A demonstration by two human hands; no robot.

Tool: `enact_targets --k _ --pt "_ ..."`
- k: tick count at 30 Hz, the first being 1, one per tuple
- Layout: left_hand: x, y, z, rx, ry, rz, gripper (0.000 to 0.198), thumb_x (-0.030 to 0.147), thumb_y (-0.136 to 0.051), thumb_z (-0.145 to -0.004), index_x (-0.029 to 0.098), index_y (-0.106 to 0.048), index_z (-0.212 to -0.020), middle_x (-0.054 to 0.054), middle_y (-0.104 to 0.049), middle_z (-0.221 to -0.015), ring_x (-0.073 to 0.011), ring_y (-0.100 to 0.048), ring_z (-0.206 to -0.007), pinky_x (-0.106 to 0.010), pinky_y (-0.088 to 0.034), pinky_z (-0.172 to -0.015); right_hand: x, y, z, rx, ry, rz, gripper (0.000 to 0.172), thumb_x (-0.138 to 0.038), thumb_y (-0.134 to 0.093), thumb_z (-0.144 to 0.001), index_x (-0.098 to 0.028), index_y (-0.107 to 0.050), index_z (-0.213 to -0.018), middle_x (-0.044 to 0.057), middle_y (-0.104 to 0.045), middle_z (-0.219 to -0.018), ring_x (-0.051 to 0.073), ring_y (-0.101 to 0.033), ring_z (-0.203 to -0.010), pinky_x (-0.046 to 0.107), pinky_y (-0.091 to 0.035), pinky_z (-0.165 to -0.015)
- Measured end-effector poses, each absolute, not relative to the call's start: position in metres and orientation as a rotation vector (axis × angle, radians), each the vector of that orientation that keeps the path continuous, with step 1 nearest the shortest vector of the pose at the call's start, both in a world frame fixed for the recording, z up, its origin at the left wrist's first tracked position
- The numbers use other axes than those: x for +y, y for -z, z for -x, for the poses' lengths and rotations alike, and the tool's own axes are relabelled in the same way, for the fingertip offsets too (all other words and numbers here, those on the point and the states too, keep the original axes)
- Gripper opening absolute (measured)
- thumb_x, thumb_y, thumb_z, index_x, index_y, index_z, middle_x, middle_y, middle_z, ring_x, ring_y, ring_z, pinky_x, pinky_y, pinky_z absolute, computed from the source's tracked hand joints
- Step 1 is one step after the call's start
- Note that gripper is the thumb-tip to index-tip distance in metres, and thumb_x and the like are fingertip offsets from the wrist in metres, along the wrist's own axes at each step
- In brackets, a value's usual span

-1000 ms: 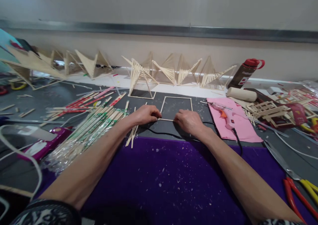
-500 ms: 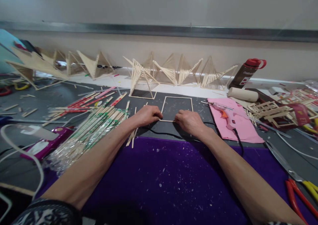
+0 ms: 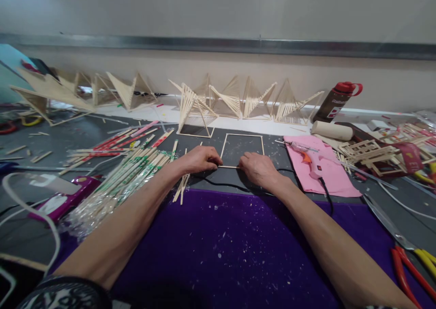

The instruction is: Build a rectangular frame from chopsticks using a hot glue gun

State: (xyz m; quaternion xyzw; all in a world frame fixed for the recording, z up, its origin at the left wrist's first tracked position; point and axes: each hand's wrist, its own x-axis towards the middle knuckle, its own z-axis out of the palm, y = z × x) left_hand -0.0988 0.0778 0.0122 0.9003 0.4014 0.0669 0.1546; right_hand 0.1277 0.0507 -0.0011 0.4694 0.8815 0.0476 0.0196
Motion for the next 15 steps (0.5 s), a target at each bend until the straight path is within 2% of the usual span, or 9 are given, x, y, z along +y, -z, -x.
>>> enact_targets --k 5,15 --pt "0.0763 -0.0100 0.0957 1.209 -0.190 -2.621 0.019 0.025 -0.061 -0.068 0.023 -0.069 -0.085 -0.001 -0.060 -0.081 -0.0143 -0.055 -0.075 -0.024 -0.037 -0.065 0.0523 0.0036 -0.1289 2.759 -0.103 -1.444 0.019 -0.024 -0.040 -0.087 -0.022 -0.058 -0.093 0.006 -0.062 -0.092 0.017 -0.056 -0.083 0.026 -0.029 -0.056" --pt "0.0778 -0.0081 0.0941 1.171 -0.205 -2.688 0.017 0.021 -0.055 -0.072 0.019 -0.069 -0.081 -0.002 -0.064 -0.082 -0.0145 -0.057 -0.077 -0.023 -0.037 -0.067 0.0536 0.0072 -0.1315 2.824 -0.087 -1.450 0.017 -0.023 -0.042 -0.086 -0.023 -0.058 -0.090 0.003 -0.061 -0.089 0.016 -0.055 -0.081 0.025 -0.029 -0.056"
